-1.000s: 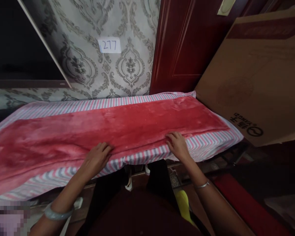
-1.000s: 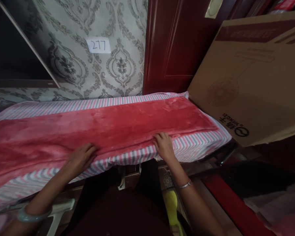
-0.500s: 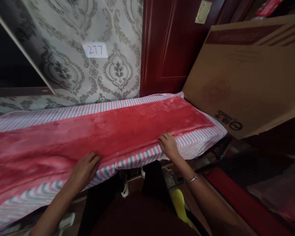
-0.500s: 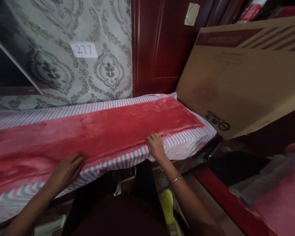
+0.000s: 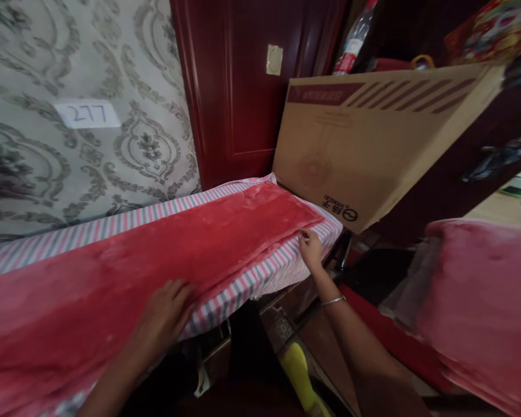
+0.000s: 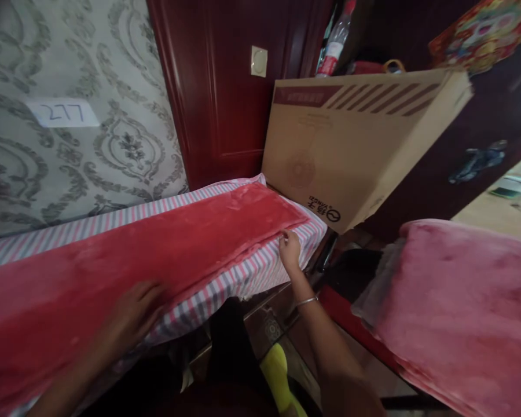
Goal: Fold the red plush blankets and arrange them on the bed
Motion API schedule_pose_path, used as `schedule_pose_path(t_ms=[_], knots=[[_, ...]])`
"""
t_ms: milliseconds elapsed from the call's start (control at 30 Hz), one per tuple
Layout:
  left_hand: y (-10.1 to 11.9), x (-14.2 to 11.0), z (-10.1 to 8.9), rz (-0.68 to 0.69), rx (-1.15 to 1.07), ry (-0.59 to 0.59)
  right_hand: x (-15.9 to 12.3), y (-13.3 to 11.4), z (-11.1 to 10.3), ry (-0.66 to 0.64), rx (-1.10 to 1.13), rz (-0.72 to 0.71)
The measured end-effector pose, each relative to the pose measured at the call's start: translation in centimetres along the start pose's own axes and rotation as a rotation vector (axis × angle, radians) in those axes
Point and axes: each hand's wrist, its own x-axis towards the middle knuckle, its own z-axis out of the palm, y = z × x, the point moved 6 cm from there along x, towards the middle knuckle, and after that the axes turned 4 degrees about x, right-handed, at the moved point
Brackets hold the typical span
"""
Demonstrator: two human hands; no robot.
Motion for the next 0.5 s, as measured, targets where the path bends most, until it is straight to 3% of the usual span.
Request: schedule_pose_path(t_ms=[100,200,367,500], knots=[[0.3,3.9,1.5,0.015,-0.116,-0.077,3.8,2.6,-2.0,0.107,-0.068,0.128],[-1.5,6.7,2.5,-0.032,-0.177,-0.154,7.1,4.6,-3.2,0.162,-0.132,0.26],[-4.1,9.2,4.3,-0.123,-0.028,-0.242,10.1,7.1,-2.6,0.088,-0.225,0.461],[-2.7,11.4,5.5,-0.058,0.026,-0.294,11.2,8.1,-1.3,-0.009,-0.318,0.529]])
